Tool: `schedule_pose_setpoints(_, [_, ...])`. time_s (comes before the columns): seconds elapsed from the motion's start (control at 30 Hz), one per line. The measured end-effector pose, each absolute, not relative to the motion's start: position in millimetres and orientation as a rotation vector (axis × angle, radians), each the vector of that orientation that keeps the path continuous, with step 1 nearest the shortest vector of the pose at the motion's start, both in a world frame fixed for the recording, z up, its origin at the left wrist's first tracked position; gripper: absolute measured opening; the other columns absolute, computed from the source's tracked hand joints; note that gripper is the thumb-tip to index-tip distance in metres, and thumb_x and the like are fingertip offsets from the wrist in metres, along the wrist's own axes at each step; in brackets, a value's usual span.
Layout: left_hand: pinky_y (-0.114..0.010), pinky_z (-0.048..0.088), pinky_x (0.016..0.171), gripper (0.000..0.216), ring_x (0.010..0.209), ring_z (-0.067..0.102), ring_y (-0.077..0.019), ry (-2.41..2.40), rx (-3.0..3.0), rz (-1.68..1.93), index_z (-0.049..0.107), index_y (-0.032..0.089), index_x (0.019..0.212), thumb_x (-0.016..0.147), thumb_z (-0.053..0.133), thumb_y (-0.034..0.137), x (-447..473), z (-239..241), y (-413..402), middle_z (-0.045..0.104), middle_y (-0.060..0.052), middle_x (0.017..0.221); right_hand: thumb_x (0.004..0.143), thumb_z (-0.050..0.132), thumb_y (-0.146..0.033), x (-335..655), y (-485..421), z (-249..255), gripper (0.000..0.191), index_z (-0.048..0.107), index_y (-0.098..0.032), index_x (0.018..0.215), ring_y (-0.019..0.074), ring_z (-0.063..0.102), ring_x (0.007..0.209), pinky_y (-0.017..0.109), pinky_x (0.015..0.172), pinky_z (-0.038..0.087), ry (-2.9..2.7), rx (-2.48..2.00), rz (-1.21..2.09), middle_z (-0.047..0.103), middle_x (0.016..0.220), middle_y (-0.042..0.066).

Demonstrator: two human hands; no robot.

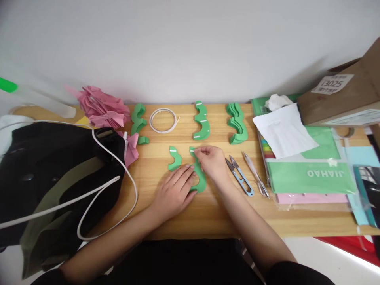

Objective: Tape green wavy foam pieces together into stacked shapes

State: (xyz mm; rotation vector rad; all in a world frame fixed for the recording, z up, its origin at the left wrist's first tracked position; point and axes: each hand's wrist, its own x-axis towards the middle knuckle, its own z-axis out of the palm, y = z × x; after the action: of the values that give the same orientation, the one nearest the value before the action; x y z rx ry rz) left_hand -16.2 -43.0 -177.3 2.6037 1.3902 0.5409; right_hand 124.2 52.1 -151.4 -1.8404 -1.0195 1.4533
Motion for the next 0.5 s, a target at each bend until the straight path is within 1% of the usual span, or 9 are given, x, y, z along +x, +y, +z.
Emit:
schedule_pose_setpoints(0.33, [-0.038,0.043,0.106,0.038,0.127,0.054,-0.0250,1.385,2.606,0.570,0.060,0.007,0.122,0.096,0.048,0.031,-15.8,-178.9,-42.8,0.063,-0.015,0.131,0.065,0.063,-0.034,123.7,50.2,-155.8,0.017,0.064,-0.017,0.065,0.0087,0.040,0.030,0.023,0.033,0.031,-1.126,-1.914,1.356,0.051,0.041,-0.005])
schedule_pose_setpoints(0.5, [-0.039,0.041,0.108,0.039,0.132,0.049,-0.0247,1.375,2.589,0.512,0.057,0.007,0.125,0.096,0.048,0.031,-16.2,-181.1,-44.3,0.060,-0.017,0.135,0.069,0.064,-0.034,123.7,48.3,-159.1,0.017,0.065,-0.018,0.064,0.0100,0.043,0.031,0.024,0.037,0.032,-1.201,-1.965,1.276,0.051,0.040,-0.004])
